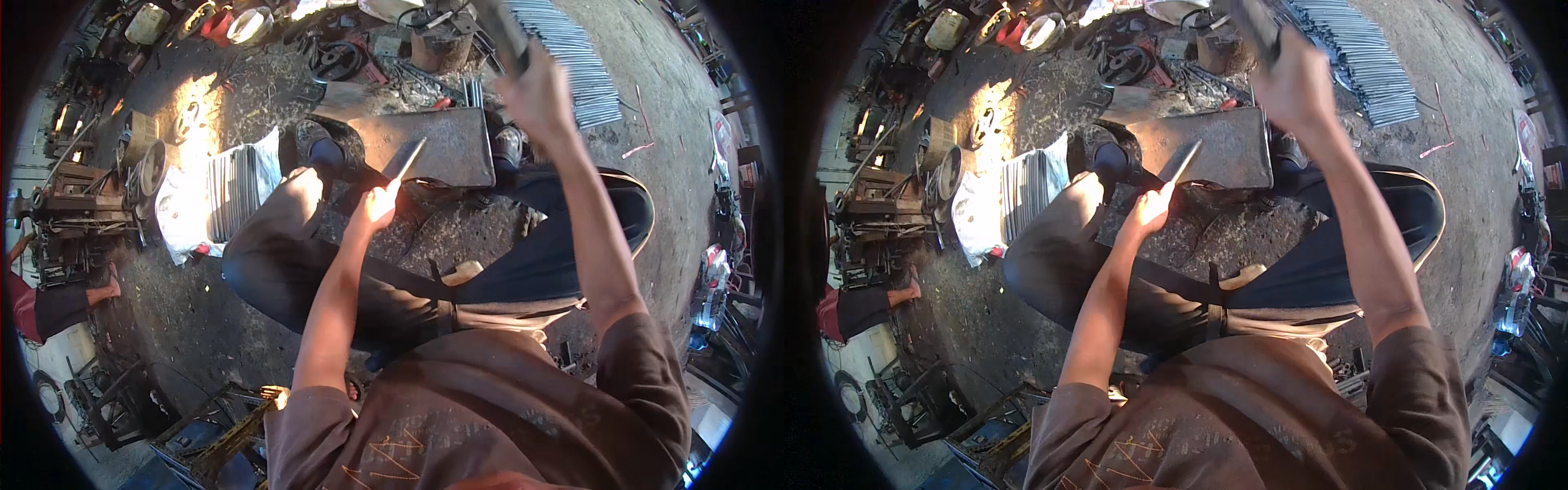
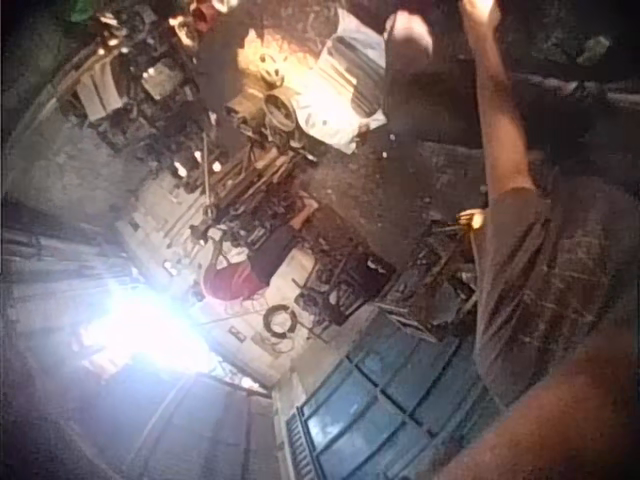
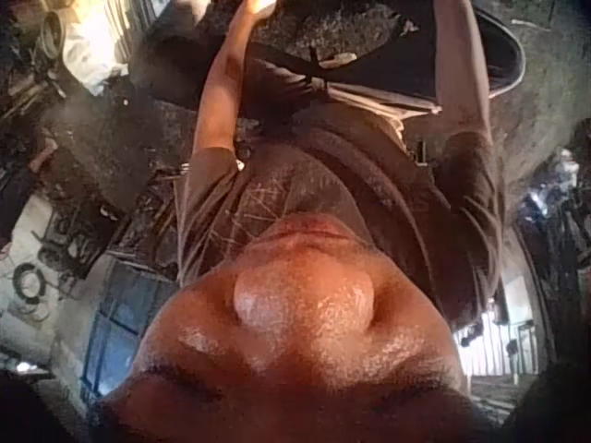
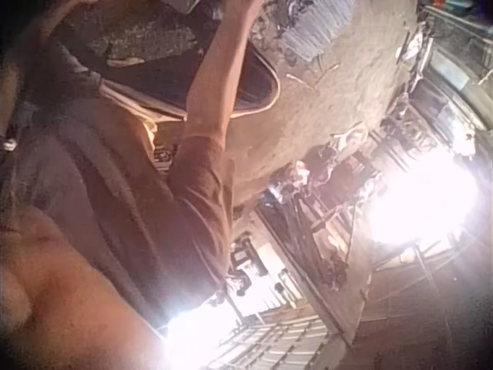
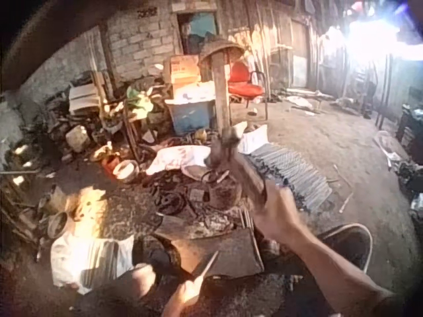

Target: Hammer a metal rod against an anvil to shape or straighten it.

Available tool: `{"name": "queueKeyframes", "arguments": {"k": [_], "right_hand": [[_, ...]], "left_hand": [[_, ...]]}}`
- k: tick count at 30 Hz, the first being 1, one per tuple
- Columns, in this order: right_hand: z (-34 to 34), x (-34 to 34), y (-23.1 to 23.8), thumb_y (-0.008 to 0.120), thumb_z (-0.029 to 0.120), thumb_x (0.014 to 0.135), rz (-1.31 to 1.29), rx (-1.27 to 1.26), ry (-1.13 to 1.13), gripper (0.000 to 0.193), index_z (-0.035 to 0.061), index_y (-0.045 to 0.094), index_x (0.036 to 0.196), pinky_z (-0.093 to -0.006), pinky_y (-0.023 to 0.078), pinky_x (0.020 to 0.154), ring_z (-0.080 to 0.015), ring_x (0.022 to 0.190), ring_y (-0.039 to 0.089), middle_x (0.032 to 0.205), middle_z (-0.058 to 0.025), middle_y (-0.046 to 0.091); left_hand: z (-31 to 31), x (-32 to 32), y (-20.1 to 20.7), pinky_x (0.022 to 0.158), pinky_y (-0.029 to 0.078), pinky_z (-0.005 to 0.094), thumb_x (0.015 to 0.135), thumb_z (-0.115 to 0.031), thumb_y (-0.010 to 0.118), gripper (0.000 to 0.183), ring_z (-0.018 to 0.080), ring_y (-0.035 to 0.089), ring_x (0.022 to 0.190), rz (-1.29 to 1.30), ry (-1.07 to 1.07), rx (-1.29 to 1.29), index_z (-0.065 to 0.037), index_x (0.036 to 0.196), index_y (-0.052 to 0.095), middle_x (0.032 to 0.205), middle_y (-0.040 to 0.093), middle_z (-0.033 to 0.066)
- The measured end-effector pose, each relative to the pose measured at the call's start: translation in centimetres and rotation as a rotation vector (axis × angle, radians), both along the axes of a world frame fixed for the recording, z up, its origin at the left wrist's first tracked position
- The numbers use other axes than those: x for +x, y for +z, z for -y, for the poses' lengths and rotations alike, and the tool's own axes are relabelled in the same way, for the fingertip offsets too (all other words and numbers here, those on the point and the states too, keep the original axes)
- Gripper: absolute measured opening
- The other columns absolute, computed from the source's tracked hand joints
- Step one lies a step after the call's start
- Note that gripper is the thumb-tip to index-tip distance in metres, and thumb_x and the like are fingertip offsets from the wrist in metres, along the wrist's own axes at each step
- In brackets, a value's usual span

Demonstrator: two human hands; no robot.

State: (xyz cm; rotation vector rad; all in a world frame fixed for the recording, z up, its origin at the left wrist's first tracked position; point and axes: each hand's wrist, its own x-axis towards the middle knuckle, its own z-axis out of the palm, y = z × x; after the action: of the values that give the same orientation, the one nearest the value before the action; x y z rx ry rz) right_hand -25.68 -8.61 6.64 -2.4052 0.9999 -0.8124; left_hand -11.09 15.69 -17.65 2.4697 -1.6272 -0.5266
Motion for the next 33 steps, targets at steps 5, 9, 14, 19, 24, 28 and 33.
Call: {"name": "queueKeyframes", "arguments": {"k": [5, 9, 14, 19, 24, 28, 33], "right_hand": [[-2.3, 2.4, 9.6, 0.068, 0.008, 0.078, 0.585, 0.117, 0.07, 0.026, 0.0016, 0.059, 0.101, -0.0339, 0.044, 0.056, -0.0155, 0.059, 0.055, 0.066, -0.004, 0.055], [-1.7, 1.7, -2.9, 0.066, 0.013, 0.084, 0.678, 0.044, 0.257, 0.017, 0.0031, 0.06, 0.096, -0.0229, 0.043, 0.053, -0.0111, 0.055, 0.05, 0.065, 0.0025, 0.053], [-4.9, -2.4, -14.9, 0.064, 0.016, 0.075, -0.504, 0.147, 0.089, 0.037, 0.0002, 0.05, 0.105, -0.0495, 0.053, 0.07, -0.0428, 0.082, 0.065, 0.084, -0.0246, 0.064], [-2.0, -2.7, -9.8, 0.059, 0.011, 0.073, -0.434, 0.142, 0.053, 0.03, 0.0014, 0.052, 0.101, -0.0514, 0.051, 0.07, -0.0448, 0.079, 0.064, 0.081, -0.0272, 0.064], [-3.0, -4.2, -10.4, 0.063, 0.004, 0.067, 0.069, 0.666, 0.134, 0.027, -0.0014, 0.061, 0.093, -0.0399, 0.051, 0.063, -0.0316, 0.068, 0.065, 0.07, -0.0181, 0.064], [-2.9, -5.3, -13.5, 0.066, 0.001, 0.065, 0.072, 0.982, 0.205, 0.022, -0.0015, 0.062, 0.086, -0.0348, 0.047, 0.048, -0.0176, 0.051, 0.058, 0.066, -0.0071, 0.061], [-2.1, -7.2, -17.4, 0.077, 0.024, 0.066, -0.275, 0.524, 0.386, 0.037, -0.0028, 0.062, 0.087, -0.0403, 0.051, 0.062, -0.0322, 0.071, 0.065, 0.073, -0.0183, 0.065]], "left_hand": [[-0.5, 1.0, 0.4, 0.076, 0.051, 0.0493, 0.102, -0.034, 0.029, 0.043, 0.0398, 0.065, 0.083, -0.294, 0.266, 0.041, -0.004, 0.123, 0.052, 0.089, 0.064, 0.0263], [1.1, 0.3, 1.8, 0.056, 0.046, 0.0348, 0.1, -0.052, 0.032, 0.06, 0.0222, 0.054, 0.053, -0.676, 0.493, 0.136, -0.001, 0.086, 0.059, 0.06, 0.053, 0.0102], [0.7, 0.8, 0.5, 0.082, 0.047, 0.0419, 0.093, -0.07, 0.026, 0.083, 0.0314, 0.064, 0.084, -0.528, 0.471, 0.048, 0.002, 0.086, 0.065, 0.08, 0.065, 0.0189], [0.7, 0.7, 3.9, 0.076, 0.045, 0.042, 0.094, -0.067, 0.03, 0.078, 0.0302, 0.061, 0.076, -0.649, 0.451, 0.088, 0.003, 0.078, 0.059, 0.073, 0.062, 0.0191], [0.3, 2.3, 9.4, 0.06, 0.04, 0.0377, 0.1, -0.055, 0.037, 0.064, 0.0185, 0.048, 0.058, -0.546, 0.491, -0.24, -0.002, 0.065, 0.05, 0.059, 0.05, 0.0068], [1.5, 2.8, 13.4, 0.047, 0.026, 0.0234, 0.101, -0.05, 0.04, 0.053, 0.0043, 0.033, 0.05, -0.816, 0.472, -0.663, -0.01, 0.066, 0.043, 0.058, 0.035, -0.0062], [3.4, 0.7, 21.9, 0.051, 0.03, 0.0287, 0.1, -0.047, 0.046, 0.053, 0.0063, 0.038, 0.056, -0.791, 0.394, -0.759, -0.004, 0.069, 0.05, 0.058, 0.042, -0.0039]]}}
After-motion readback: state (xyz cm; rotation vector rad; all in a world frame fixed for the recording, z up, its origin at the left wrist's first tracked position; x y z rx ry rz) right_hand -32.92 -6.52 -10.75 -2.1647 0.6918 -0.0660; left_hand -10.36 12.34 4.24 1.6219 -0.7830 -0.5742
